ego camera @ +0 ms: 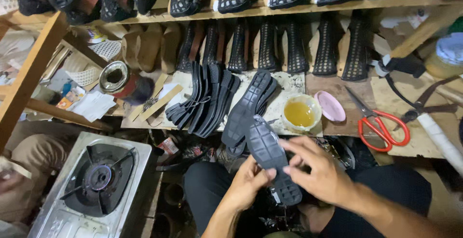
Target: The person sits on the floor and applies a yellow adhesive by hand from a small bowl onto the tread side of rubber shoe soles, rubbing the glue over the sole surface, then places the coated soles on the workbench and reaches for the next sole.
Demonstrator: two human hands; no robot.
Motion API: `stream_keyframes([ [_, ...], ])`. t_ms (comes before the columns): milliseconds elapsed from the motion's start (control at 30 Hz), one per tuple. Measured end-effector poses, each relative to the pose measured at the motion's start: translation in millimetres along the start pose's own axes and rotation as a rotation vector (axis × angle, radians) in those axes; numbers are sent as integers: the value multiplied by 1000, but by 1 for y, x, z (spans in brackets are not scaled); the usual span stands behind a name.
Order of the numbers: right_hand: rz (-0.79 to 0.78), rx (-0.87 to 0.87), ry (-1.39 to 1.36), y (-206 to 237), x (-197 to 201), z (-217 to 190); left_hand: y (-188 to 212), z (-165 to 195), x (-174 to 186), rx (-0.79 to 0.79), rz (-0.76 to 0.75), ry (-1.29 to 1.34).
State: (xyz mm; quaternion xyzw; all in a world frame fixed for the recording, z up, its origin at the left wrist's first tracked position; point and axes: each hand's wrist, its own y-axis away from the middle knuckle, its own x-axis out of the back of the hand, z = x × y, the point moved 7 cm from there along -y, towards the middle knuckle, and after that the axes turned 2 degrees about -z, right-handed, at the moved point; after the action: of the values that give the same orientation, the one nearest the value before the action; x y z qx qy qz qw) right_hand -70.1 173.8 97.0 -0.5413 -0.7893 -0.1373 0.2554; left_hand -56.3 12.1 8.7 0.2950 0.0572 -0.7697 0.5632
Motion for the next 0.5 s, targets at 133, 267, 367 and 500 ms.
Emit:
stream_keyframes([
  [133, 86, 179, 460, -36, 38, 1, 6, -15, 4, 20, -42, -45],
  [267, 18, 208, 851, -73, 49, 10, 9, -21, 6, 22, -51, -23],
  [367, -249, 48, 895, -86, 42, 30, 12, -17, 10, 0, -45, -30],
  [500, -151, 18, 831, -83, 53, 36, 14, -7, 29, -26, -20, -58],
])
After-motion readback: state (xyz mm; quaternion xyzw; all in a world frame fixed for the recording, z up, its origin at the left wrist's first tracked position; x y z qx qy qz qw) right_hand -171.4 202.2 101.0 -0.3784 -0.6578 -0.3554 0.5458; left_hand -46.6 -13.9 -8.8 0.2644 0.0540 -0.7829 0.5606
